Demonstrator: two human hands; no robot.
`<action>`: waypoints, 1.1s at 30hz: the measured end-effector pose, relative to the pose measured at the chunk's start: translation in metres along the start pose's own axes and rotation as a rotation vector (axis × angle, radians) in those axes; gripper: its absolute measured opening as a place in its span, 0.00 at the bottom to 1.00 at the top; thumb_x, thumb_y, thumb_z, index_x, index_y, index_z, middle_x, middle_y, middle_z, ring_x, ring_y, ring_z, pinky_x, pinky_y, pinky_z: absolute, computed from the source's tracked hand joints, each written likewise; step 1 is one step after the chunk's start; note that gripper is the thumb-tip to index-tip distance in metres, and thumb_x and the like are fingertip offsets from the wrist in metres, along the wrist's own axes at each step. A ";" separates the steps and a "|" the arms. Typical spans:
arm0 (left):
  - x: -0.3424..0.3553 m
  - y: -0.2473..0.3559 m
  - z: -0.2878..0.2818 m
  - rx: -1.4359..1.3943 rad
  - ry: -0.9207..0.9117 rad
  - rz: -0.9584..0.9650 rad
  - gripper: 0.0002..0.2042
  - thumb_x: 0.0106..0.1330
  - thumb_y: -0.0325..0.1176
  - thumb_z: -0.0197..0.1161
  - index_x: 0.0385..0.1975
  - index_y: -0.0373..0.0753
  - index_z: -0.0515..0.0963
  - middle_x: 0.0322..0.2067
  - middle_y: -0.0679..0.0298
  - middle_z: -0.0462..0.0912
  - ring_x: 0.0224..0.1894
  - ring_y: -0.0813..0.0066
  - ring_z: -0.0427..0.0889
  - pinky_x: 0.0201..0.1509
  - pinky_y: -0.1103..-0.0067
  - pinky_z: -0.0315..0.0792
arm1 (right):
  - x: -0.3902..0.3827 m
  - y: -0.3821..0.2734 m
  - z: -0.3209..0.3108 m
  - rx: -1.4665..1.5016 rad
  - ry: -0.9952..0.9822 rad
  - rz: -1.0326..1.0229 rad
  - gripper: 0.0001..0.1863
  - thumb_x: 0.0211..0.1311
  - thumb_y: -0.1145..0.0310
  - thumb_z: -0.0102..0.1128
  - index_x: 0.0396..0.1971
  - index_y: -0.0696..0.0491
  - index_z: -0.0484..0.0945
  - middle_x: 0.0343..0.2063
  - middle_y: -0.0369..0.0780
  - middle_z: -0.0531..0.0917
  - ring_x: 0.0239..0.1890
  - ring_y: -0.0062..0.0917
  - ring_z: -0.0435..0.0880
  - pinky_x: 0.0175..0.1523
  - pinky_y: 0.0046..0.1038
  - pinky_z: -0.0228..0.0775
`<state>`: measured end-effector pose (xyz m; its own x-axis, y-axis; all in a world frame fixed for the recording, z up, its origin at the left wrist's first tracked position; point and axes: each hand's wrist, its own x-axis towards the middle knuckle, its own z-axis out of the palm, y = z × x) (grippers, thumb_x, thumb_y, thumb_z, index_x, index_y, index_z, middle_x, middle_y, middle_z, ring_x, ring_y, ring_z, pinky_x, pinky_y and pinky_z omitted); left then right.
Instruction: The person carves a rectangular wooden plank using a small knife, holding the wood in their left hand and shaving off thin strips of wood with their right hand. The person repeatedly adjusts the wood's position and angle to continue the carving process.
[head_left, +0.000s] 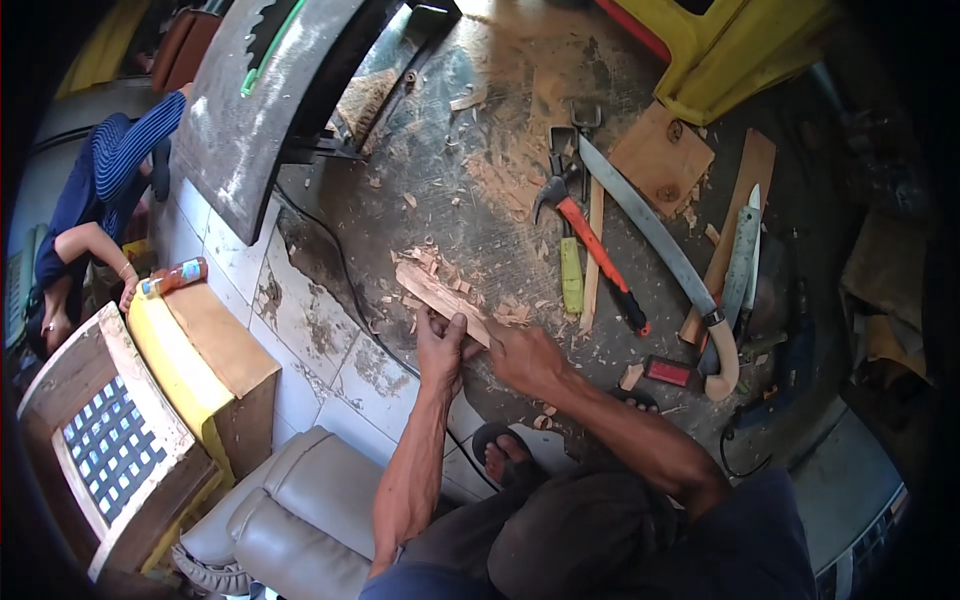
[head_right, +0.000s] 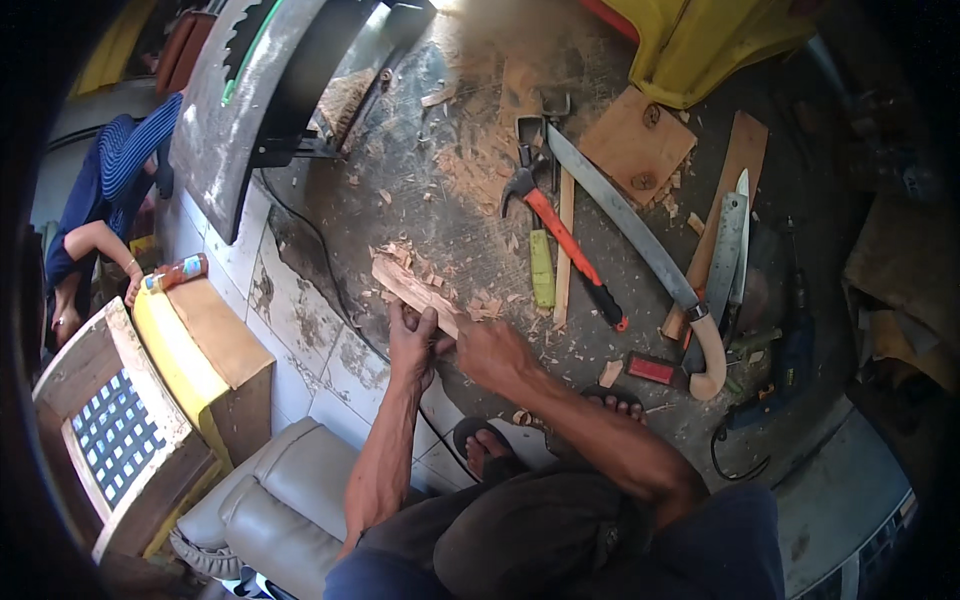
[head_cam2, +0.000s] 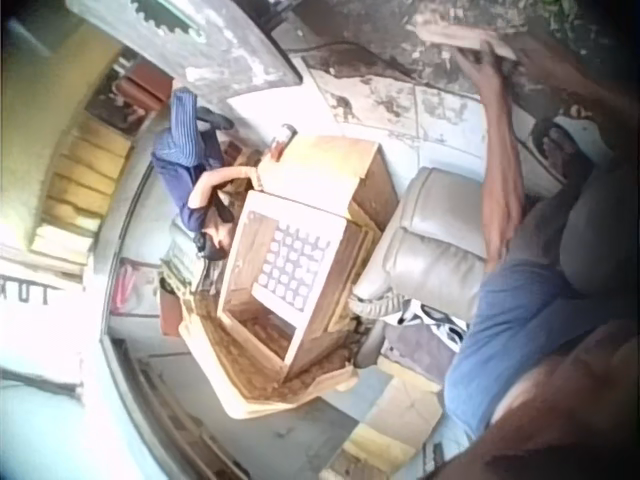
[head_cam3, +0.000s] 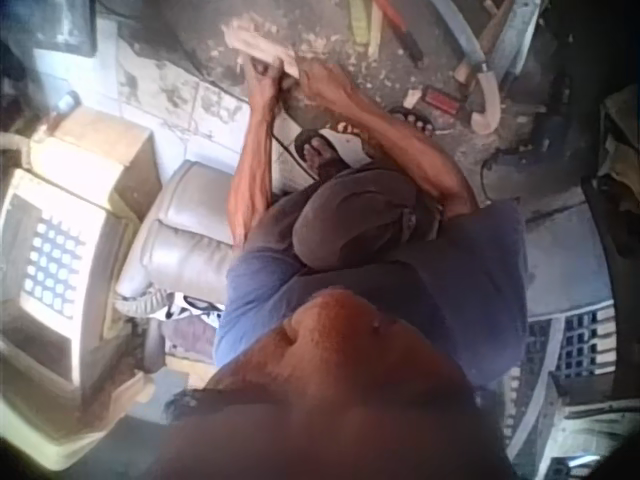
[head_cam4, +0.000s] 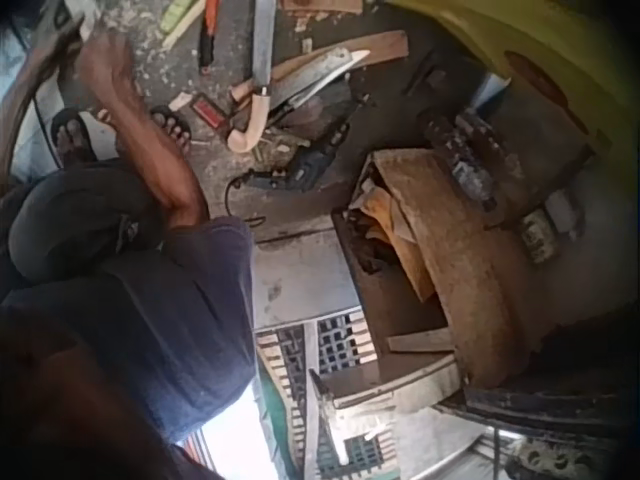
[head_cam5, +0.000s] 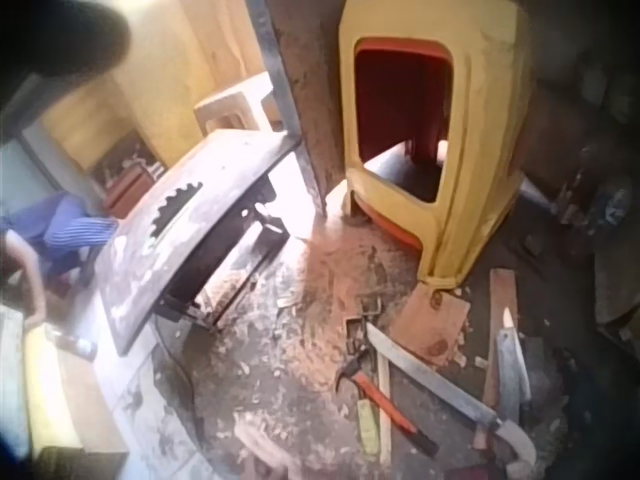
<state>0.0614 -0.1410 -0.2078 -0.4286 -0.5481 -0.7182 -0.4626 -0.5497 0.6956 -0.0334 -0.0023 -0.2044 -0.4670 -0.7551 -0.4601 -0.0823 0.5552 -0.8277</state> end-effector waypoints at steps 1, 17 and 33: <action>-0.002 0.000 -0.001 0.000 0.001 -0.030 0.26 0.73 0.31 0.63 0.66 0.44 0.59 0.49 0.59 0.77 0.50 0.65 0.82 0.43 0.67 0.88 | -0.006 -0.006 -0.006 -0.001 -0.011 0.020 0.21 0.66 0.69 0.53 0.57 0.55 0.79 0.27 0.57 0.84 0.31 0.54 0.86 0.39 0.51 0.80; -0.001 -0.003 0.005 0.006 0.017 0.007 0.25 0.73 0.27 0.60 0.64 0.41 0.57 0.50 0.58 0.77 0.49 0.64 0.83 0.43 0.66 0.88 | -0.023 -0.001 -0.012 0.094 0.023 0.030 0.20 0.65 0.68 0.54 0.56 0.52 0.79 0.24 0.57 0.84 0.30 0.55 0.86 0.37 0.53 0.79; -0.006 0.005 0.008 -0.009 -0.007 -0.065 0.25 0.72 0.27 0.61 0.63 0.43 0.56 0.55 0.56 0.75 0.55 0.60 0.81 0.47 0.62 0.88 | 0.001 0.006 0.000 0.047 0.030 -0.007 0.17 0.65 0.69 0.55 0.51 0.57 0.79 0.25 0.58 0.83 0.30 0.56 0.86 0.35 0.53 0.79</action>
<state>0.0555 -0.1355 -0.2004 -0.4034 -0.5071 -0.7617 -0.4822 -0.5896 0.6479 -0.0349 0.0002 -0.2104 -0.4931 -0.7475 -0.4451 -0.0443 0.5325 -0.8452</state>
